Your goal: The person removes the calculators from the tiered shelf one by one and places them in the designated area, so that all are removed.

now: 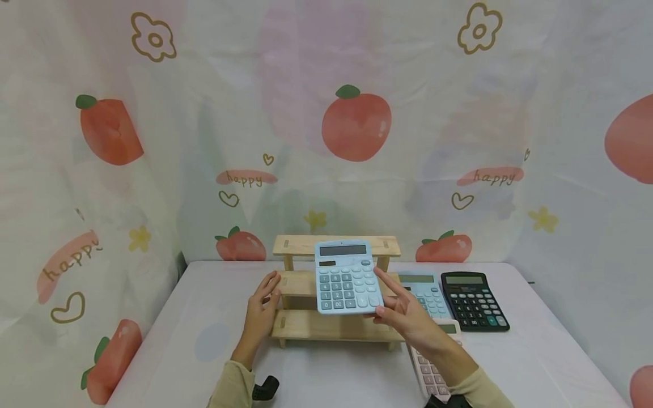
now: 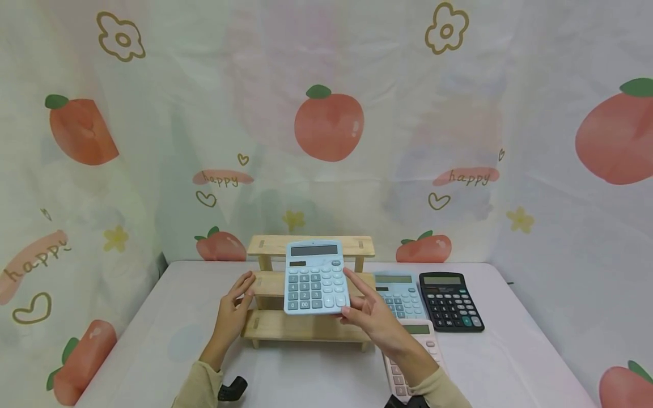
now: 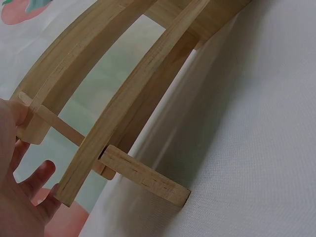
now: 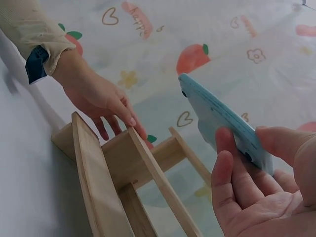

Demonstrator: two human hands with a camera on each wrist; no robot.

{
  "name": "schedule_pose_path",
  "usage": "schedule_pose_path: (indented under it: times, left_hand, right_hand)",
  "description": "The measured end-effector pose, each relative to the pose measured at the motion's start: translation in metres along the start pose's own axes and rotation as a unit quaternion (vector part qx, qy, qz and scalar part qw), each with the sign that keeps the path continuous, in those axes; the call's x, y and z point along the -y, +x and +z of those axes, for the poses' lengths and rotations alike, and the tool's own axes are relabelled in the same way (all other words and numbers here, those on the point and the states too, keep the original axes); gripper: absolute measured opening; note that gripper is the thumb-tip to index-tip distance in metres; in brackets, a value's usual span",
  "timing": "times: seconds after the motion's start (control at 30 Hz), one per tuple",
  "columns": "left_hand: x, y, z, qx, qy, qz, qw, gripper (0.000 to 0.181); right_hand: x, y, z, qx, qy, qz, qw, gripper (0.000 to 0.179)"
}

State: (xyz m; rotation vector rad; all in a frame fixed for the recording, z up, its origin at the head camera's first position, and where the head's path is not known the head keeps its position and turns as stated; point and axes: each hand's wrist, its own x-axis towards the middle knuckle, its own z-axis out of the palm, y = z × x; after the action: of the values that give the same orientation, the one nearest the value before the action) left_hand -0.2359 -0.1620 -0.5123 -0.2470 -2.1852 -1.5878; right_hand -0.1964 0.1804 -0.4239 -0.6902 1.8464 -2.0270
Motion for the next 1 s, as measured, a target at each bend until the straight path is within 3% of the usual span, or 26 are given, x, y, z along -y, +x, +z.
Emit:
schedule_pose_path:
  times: [0.4,1.0]
  left_hand:
    - [0.001,-0.001,0.003,-0.013,0.009,-0.009,0.9998,0.038]
    - [0.003,0.0,0.0,-0.003,0.015,-0.004,0.9999,0.039]
  right_hand:
    - [-0.006,-0.021,-0.013,0.01,0.044,-0.003,0.999,0.083]
    - [-0.003,-0.052,-0.033,-0.004,0.029,0.032,0.9991,0.082]
